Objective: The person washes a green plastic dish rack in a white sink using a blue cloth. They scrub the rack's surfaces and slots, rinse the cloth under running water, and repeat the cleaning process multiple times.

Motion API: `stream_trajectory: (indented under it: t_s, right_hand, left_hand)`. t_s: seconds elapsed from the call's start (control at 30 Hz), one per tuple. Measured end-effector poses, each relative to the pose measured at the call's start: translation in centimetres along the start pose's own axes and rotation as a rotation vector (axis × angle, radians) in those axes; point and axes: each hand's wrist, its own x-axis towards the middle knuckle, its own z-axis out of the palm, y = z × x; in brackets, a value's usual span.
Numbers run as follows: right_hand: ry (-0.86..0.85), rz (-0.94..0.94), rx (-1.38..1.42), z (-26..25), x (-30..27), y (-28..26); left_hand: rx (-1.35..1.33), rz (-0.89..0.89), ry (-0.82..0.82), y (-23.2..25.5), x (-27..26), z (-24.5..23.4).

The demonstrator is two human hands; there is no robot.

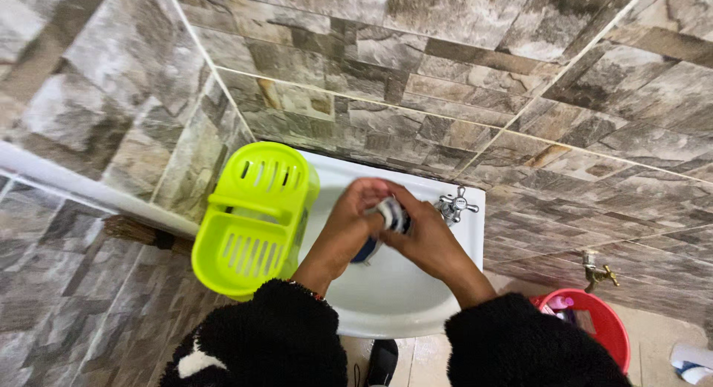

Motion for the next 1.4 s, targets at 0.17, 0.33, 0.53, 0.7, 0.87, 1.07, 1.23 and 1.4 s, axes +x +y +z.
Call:
stream_trajectory:
  t_s: [0.17, 0.33, 0.53, 0.7, 0.87, 1.07, 1.23, 1.4]
  right_hand:
    - [0.131, 0.0, 0.429, -0.1, 0.3, -5.0]
    - [0.01, 0.185, 0.595, -0.7, -2.2, -9.6]
    - [0.274, 0.289, 0.922, -1.9, -2.7, -9.1]
    - [0.273, 0.096, 0.708, 0.3, -1.7, -4.2]
    - [0.204, 0.229, 1.344, 2.0, -2.5, -4.1]
    - [-0.141, 0.105, 1.395, 0.1, -2.5, -7.9]
    - [-0.003, 0.016, 1.099, -1.5, -0.4, -8.4]
    - [0.079, 0.107, 0.741, 0.6, 2.6, -8.1]
  left_hand:
    - [-0.271, -0.463, 0.509, 2.6, -2.1, 0.8]
    - [-0.806, -0.66, 0.366, 4.5, -2.3, 1.0]
    - [-0.794, -0.637, 0.225, 5.6, -3.1, 1.2]
    - [-0.576, -0.601, -0.103, 6.3, -3.1, 2.0]
    - [-0.496, -0.592, -0.08, 7.7, -3.1, 2.7]
    - [-0.531, -0.759, -0.27, 8.6, -4.1, 1.9]
    - [-0.323, -0.73, -0.388, 8.4, -3.4, 0.0]
    - [0.214, -0.582, -0.246, 7.0, -3.2, 0.7]
